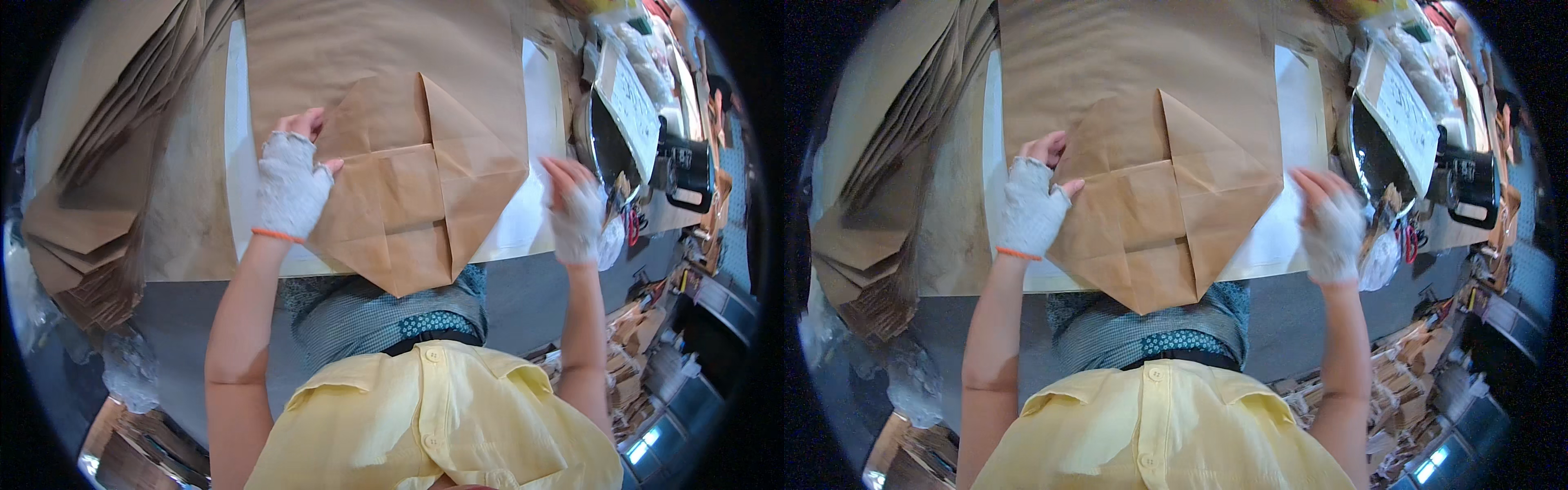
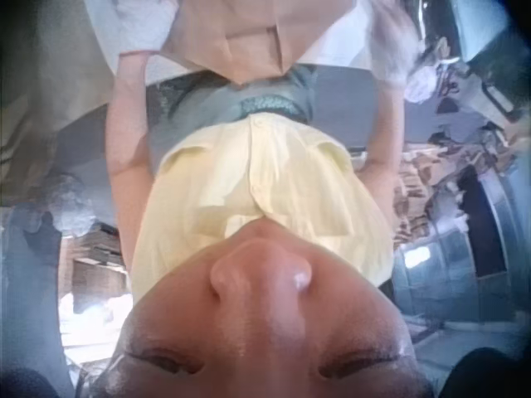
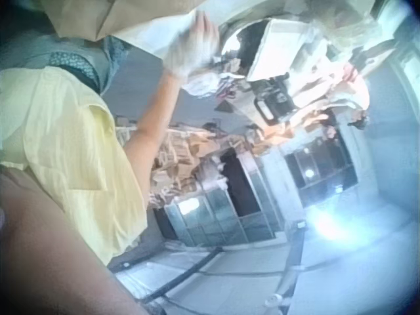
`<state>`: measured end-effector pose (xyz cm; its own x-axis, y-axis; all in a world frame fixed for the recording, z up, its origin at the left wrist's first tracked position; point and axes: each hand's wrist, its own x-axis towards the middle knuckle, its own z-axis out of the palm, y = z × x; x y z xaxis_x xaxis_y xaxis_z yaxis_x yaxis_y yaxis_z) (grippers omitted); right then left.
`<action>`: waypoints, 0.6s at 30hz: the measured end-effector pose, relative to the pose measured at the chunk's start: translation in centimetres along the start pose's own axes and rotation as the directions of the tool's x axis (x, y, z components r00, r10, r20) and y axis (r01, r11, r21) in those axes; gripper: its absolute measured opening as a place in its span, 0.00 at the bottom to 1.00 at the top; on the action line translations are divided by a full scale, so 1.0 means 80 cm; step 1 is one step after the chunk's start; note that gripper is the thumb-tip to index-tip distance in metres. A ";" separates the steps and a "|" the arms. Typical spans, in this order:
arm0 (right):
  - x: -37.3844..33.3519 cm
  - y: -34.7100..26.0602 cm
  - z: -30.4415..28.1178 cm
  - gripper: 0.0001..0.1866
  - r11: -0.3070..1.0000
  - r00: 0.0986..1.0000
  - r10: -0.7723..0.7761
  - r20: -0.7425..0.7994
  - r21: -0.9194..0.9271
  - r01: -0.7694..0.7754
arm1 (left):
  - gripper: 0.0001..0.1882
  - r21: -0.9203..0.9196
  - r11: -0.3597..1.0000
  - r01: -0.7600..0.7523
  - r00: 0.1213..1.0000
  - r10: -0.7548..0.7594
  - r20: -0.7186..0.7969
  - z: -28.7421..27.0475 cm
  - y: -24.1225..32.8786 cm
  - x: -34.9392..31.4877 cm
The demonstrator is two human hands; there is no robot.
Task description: The person repeatedly folds the top flaps of brown paper envelopes and applies a liquid adhesive with a brush to seal them. The sealed envelopes are stacked on the table. The person handles envelopes one at a time and uses a brush and a small container of adhesive.
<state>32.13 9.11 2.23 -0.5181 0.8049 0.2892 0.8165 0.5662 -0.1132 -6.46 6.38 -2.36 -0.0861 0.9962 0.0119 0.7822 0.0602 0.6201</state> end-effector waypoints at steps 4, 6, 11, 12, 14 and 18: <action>0.086 -0.016 0.076 0.19 0.805 0.904 0.206 0.374 0.461 -0.374 | 0.25 0.116 0.978 0.176 0.956 -0.198 0.217 -0.021 0.016 0.026; 0.128 -0.018 0.073 0.16 0.941 0.822 0.096 0.561 0.218 -0.259 | 0.18 0.270 0.963 -0.021 0.986 -0.024 0.163 -0.017 0.006 0.025; 0.143 -0.024 0.097 0.09 0.990 0.958 -0.085 0.272 -0.086 0.112 | 0.07 0.355 0.933 -0.065 0.995 0.089 -0.049 -0.007 0.008 0.025; 0.134 -0.030 0.098 0.10 0.991 0.964 -0.086 0.252 -0.079 0.109 | 0.08 0.385 0.921 -0.059 0.994 0.090 -0.065 -0.004 0.012 0.022; 0.109 -0.042 0.089 0.12 0.992 0.976 -0.086 0.201 -0.075 0.103 | 0.13 0.426 0.886 -0.183 0.970 0.233 -0.069 0.014 -0.004 0.001; 0.064 -0.040 0.083 0.23 0.971 0.962 -0.214 0.168 -0.073 0.228 | 0.23 0.388 0.853 -0.350 0.928 0.372 0.020 0.007 -0.007 -0.038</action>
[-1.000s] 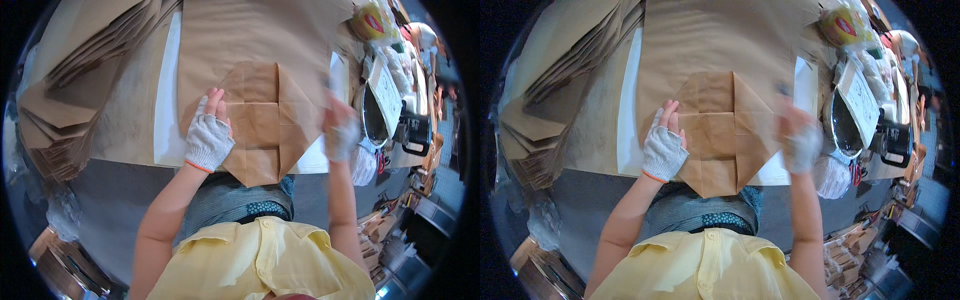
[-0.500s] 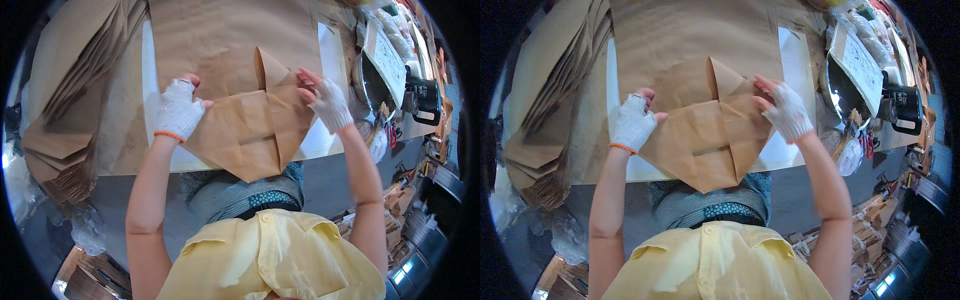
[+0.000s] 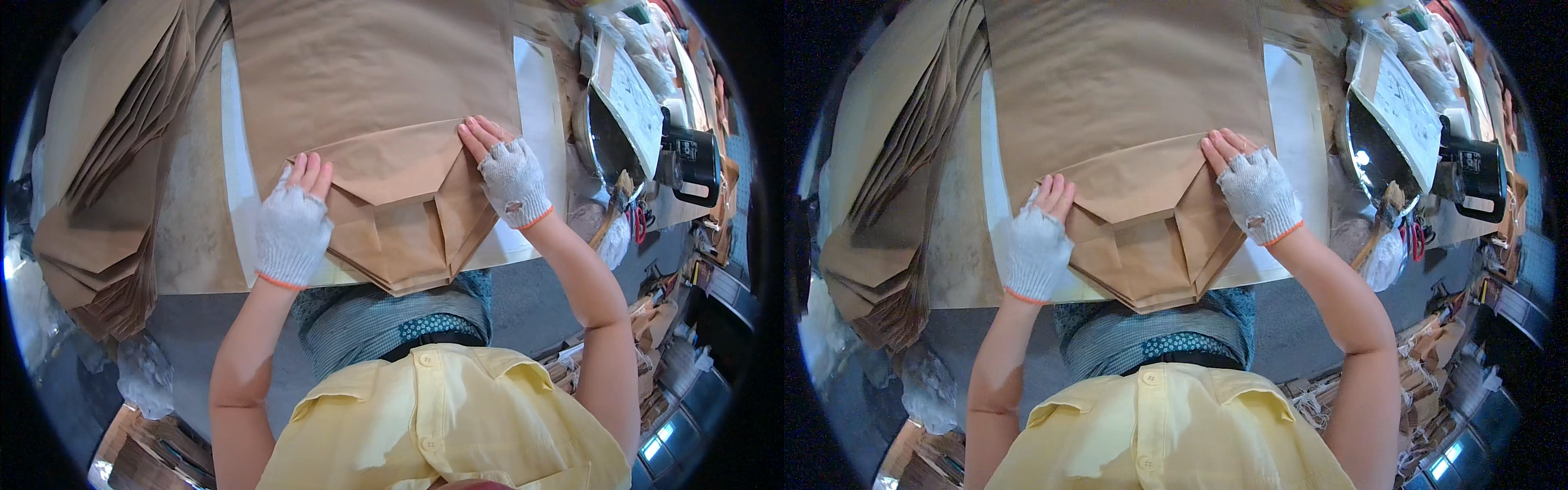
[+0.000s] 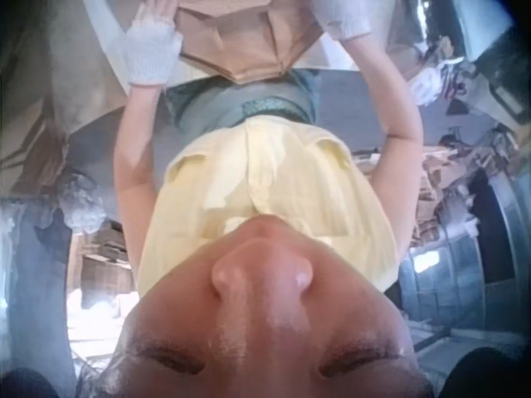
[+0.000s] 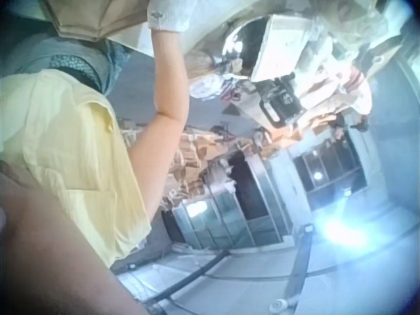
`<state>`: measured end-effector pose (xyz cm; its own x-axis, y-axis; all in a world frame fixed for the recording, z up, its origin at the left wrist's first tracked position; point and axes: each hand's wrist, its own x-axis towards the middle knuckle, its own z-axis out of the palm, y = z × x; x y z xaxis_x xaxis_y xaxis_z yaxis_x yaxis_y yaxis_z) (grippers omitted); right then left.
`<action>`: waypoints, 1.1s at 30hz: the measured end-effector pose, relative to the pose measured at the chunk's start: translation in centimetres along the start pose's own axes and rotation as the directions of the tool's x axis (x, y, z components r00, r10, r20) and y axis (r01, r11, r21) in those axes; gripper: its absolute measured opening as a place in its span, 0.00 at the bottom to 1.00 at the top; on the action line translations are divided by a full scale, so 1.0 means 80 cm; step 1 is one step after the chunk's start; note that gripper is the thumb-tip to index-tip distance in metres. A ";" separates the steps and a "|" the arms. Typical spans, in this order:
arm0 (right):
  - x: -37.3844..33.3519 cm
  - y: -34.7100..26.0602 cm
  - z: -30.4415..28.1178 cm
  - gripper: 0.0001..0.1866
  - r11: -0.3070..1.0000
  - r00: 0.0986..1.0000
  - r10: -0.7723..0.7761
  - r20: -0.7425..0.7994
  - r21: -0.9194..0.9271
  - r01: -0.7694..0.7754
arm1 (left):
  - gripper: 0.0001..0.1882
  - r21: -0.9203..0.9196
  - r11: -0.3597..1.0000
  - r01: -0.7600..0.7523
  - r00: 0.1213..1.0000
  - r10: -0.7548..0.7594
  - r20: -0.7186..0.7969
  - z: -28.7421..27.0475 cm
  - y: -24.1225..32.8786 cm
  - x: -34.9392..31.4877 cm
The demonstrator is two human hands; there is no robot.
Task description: The person repeatedly folds the top flaps of brown paper envelopes and applies a liquid adhesive with a brush to seal them. The sealed envelopes are stacked on the table. The person handles envelopes one at a time and uses a brush and a small container of adhesive.
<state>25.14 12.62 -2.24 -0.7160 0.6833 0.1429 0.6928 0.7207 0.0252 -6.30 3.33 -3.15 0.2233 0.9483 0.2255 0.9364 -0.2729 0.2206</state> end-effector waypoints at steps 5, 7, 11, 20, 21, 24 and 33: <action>0.003 -0.004 -0.039 0.34 0.988 0.933 -0.151 0.326 0.065 0.137 | 0.29 -0.054 0.963 -0.264 0.955 0.269 0.127 -0.029 0.014 0.001; 0.003 -0.003 -0.050 0.36 0.943 0.906 -0.274 0.322 0.276 0.187 | 0.30 -0.105 0.960 -0.260 0.942 0.276 0.190 -0.026 0.019 -0.004; -0.026 0.015 -0.044 0.27 0.891 0.877 -0.451 0.166 0.022 0.454 | 0.26 -0.309 0.940 -0.145 0.920 0.243 0.307 -0.048 0.018 0.004; 0.009 -0.021 0.000 0.08 0.715 0.978 0.201 -0.053 0.691 -0.109 | 0.23 -0.390 0.918 -0.073 0.940 0.194 0.281 -0.027 0.001 0.041; 0.012 -0.027 0.018 0.08 0.734 0.954 0.286 -0.091 0.661 -0.157 | 0.19 -0.372 0.925 -0.081 0.979 0.144 0.146 -0.018 0.006 0.046; 0.015 -0.045 0.038 0.10 0.806 0.908 0.378 -0.183 0.547 -0.225 | 0.11 -0.115 0.993 -0.001 0.999 -0.004 -0.043 0.026 0.019 0.039; 0.056 -0.071 0.039 0.13 0.773 0.779 0.599 -0.188 0.390 -0.500 | 0.16 -0.012 0.964 0.267 0.949 -0.265 -0.172 0.037 0.056 0.072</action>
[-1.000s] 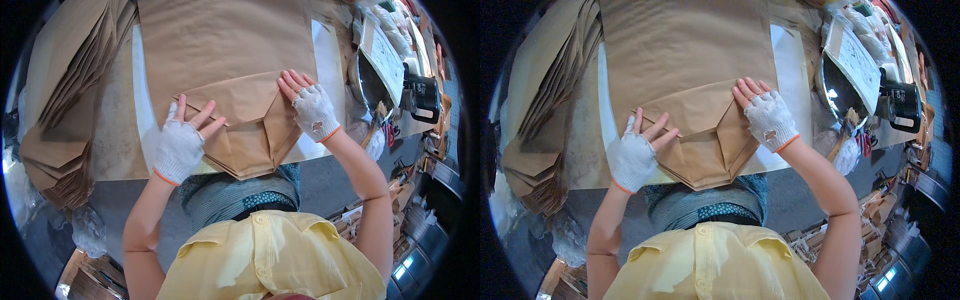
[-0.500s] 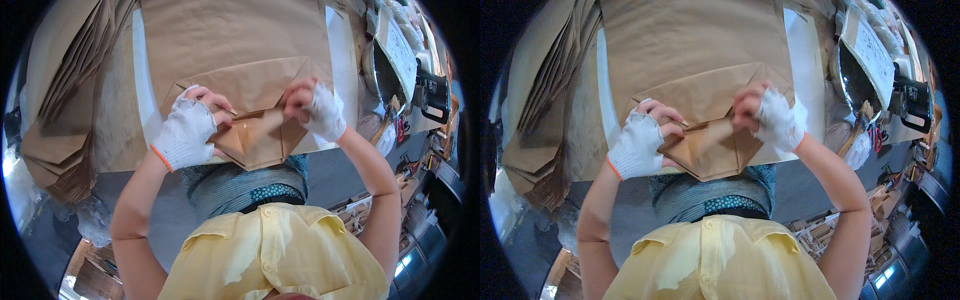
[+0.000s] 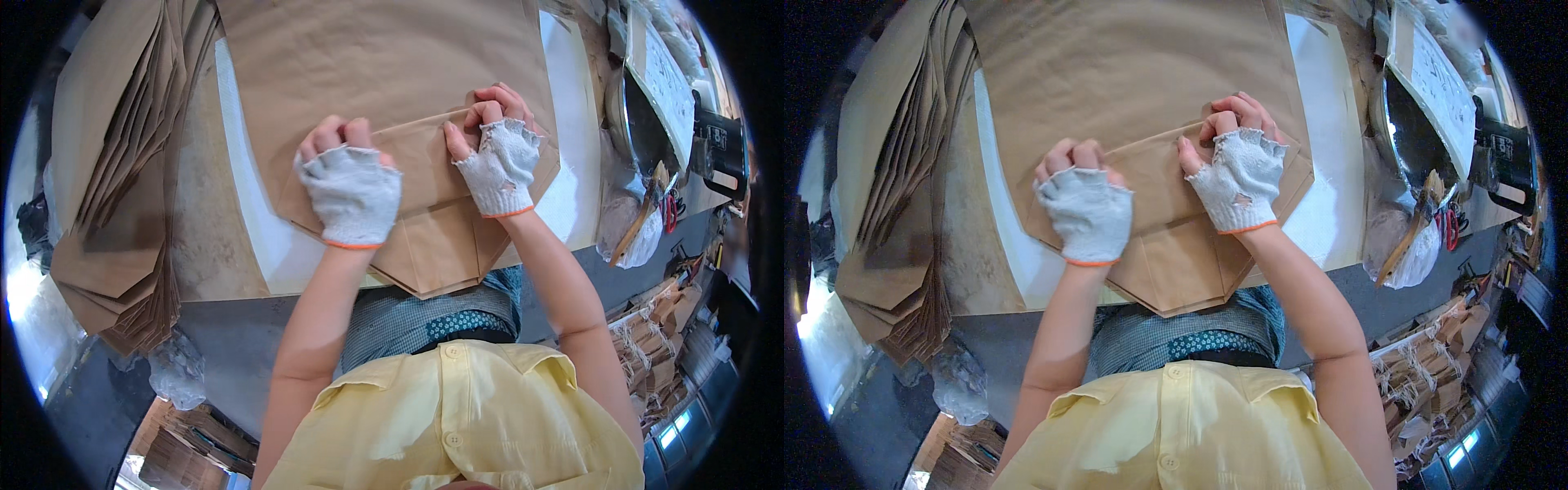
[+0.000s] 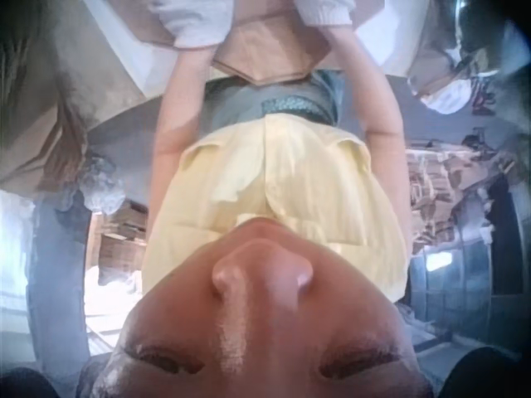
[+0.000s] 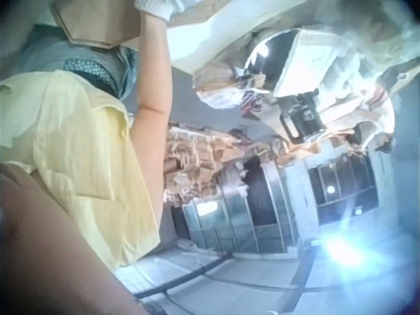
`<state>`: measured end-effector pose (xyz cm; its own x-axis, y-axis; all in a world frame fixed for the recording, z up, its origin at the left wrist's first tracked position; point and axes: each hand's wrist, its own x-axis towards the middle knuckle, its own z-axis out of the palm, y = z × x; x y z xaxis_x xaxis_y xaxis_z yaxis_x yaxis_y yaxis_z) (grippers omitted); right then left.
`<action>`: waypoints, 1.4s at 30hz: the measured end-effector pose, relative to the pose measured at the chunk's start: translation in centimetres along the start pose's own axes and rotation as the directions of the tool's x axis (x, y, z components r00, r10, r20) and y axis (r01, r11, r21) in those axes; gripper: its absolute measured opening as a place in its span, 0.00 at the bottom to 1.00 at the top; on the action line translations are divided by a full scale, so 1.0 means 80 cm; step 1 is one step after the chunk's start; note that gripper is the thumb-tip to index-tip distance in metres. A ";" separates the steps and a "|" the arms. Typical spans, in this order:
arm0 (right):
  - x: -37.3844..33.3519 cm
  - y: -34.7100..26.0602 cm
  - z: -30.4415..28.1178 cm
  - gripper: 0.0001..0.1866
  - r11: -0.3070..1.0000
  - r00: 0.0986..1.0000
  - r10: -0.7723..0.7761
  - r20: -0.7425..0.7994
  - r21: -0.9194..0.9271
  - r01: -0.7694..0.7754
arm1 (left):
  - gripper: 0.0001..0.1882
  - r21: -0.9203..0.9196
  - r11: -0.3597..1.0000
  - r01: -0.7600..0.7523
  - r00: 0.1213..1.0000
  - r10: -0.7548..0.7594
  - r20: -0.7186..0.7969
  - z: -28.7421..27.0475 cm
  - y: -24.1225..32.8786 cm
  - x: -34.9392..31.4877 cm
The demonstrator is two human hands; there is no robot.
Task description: The person repeatedly folds the top flaps of brown paper envelopes and applies a liquid adhesive with a brush to seal them. The sealed envelopes are stacked on the table. The person handles envelopes one at a time and uses a brush and a small container of adhesive.
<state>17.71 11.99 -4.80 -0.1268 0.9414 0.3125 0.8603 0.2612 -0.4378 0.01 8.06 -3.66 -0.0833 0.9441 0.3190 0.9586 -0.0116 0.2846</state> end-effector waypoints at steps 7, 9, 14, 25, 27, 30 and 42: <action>-0.003 0.011 0.004 0.10 0.994 0.992 -0.098 -0.076 0.037 0.101 | 0.41 -0.208 0.973 -0.097 0.947 0.155 0.282 -0.016 0.021 -0.040; -0.009 0.002 0.002 0.10 0.982 0.979 -0.188 -0.080 -0.036 0.186 | 0.42 -0.112 0.990 -0.086 0.928 0.121 0.352 -0.027 -0.009 -0.044; -0.023 -0.032 -0.004 0.32 0.880 0.811 -0.466 0.355 0.088 0.467 | 0.37 -0.160 0.980 -0.118 0.947 0.160 0.279 -0.029 -0.025 -0.049; 0.021 0.122 -0.050 0.23 0.521 0.868 0.444 0.224 0.723 -0.453 | 0.27 -0.251 0.928 -0.273 0.914 0.332 0.232 -0.046 -0.009 -0.014; 0.019 0.172 -0.039 0.21 0.449 0.788 0.530 0.314 0.684 -0.575 | 0.25 -0.465 0.885 -0.027 0.912 0.212 0.352 -0.083 -0.039 0.024; -0.004 0.110 -0.048 0.19 0.842 0.892 0.419 0.168 0.297 -0.451 | 0.22 -0.803 0.563 0.196 0.925 -0.379 -0.040 -0.110 -0.088 0.040; -0.011 0.127 -0.084 0.29 0.989 0.995 0.056 0.087 0.134 -0.067 | 0.14 -0.971 -0.215 -0.107 0.298 -0.938 0.175 -0.186 -0.318 0.158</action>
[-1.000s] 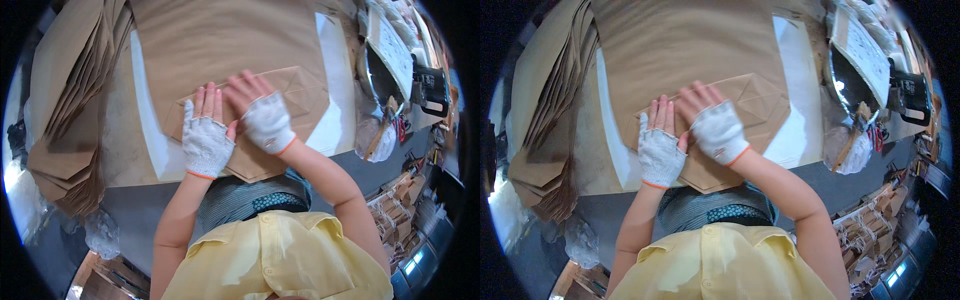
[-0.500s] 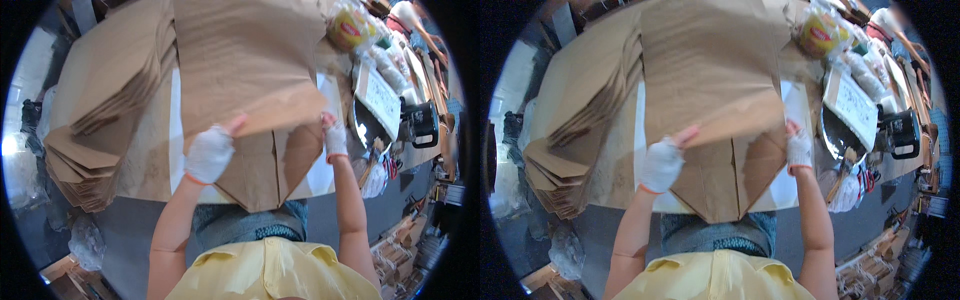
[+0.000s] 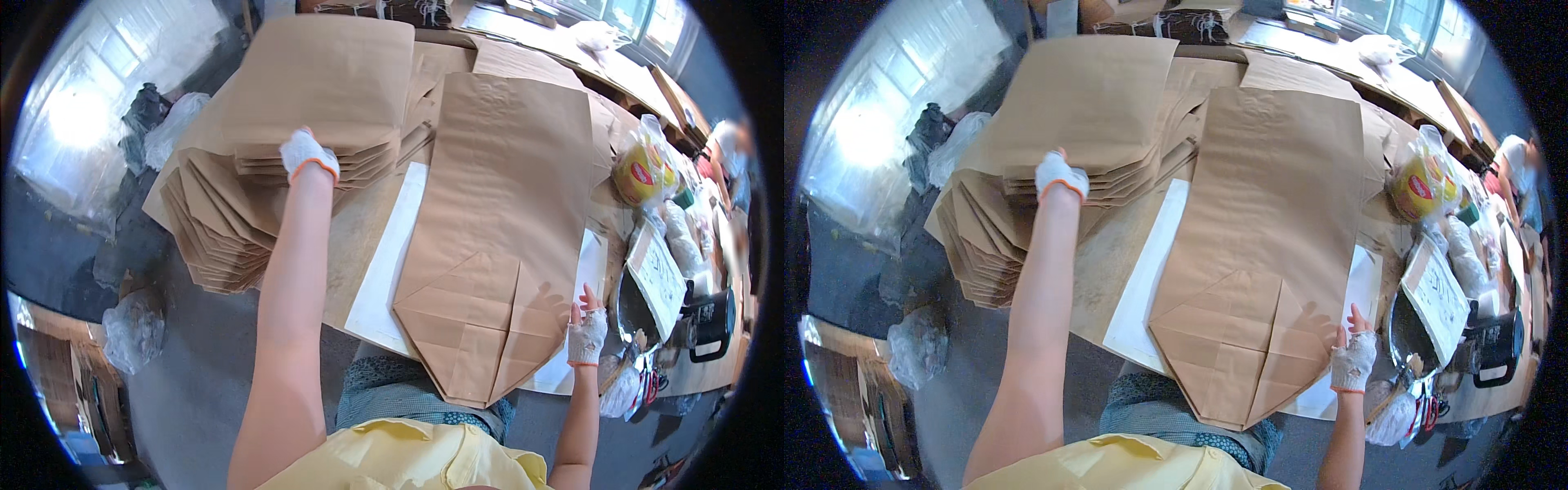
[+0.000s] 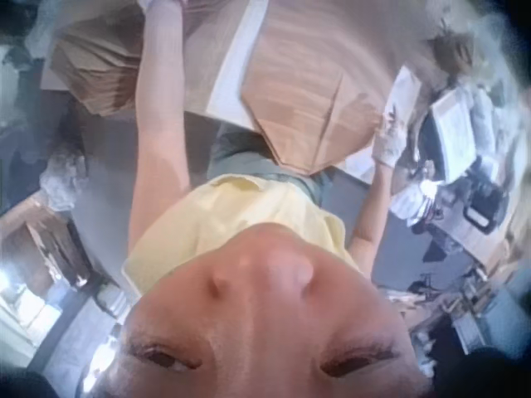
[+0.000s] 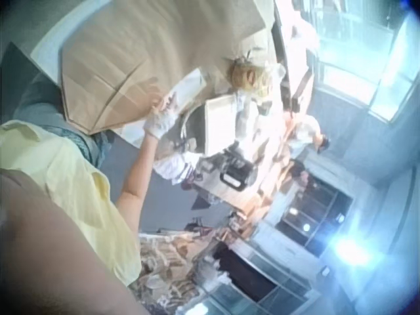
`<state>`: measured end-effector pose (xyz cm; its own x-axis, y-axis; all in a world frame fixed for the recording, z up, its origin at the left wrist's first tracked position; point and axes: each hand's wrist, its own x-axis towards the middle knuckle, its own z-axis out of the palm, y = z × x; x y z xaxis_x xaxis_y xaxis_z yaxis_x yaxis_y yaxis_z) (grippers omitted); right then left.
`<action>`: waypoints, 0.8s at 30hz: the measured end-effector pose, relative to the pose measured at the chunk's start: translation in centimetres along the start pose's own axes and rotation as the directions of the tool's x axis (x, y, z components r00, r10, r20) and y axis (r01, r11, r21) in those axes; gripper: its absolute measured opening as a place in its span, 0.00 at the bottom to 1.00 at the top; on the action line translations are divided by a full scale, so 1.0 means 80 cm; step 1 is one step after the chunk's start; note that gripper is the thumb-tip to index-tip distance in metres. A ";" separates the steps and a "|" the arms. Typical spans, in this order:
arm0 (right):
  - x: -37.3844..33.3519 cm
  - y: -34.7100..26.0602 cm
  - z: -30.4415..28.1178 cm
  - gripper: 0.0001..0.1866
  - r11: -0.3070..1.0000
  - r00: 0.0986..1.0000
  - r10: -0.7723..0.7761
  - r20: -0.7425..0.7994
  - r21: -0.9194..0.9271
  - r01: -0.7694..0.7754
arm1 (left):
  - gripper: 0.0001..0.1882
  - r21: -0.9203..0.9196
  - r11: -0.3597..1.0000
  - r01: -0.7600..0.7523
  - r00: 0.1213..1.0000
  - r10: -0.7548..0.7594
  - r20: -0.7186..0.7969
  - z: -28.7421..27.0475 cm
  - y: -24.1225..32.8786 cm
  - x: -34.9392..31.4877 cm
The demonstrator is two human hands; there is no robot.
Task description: The person repeatedly folds the top flaps of brown paper envelopes and applies a liquid adhesive with a brush to seal them. The sealed envelopes are stacked on the table. The person handles envelopes one at a time and uses a brush and a small container of adhesive.
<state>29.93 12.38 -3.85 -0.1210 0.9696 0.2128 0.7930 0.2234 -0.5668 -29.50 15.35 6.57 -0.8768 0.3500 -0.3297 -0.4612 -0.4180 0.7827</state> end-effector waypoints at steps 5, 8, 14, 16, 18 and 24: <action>-0.020 -0.006 0.016 0.27 0.975 0.968 -0.160 0.195 0.185 0.124 | 0.20 -0.056 0.970 -0.235 0.969 0.238 0.061 -0.059 -0.095 -0.075; -0.003 -0.020 0.033 0.31 0.976 0.946 -0.121 0.299 0.211 0.058 | 0.19 0.504 0.792 -0.344 0.897 0.120 0.424 -0.110 -0.172 -0.147; 0.009 -0.053 0.001 0.30 0.996 0.819 -0.091 0.567 0.041 0.082 | 0.21 0.583 0.109 -0.805 0.460 -0.505 0.730 -0.111 -0.160 -0.315; -0.017 -0.051 -0.006 0.34 0.841 0.737 -0.492 0.464 0.035 0.540 | 0.26 0.244 0.133 -0.961 0.152 -0.482 0.863 -0.156 -0.166 -0.319; -0.040 -0.053 -0.002 0.37 0.839 0.732 -0.513 0.449 0.080 0.539 | 0.31 0.072 0.159 -0.985 -0.014 -0.487 0.874 -0.171 -0.163 -0.334; -0.044 -0.111 0.033 0.45 0.845 0.637 -0.513 0.576 0.205 0.494 | 0.48 0.093 0.182 -0.979 -0.037 -0.607 0.794 -0.160 -0.192 -0.365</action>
<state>21.72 7.20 -1.66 -0.8275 0.5606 -0.0323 0.4874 0.6884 -0.5372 1.41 0.83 -2.58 0.4204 0.9063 -0.0440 0.7873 -0.3403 0.5141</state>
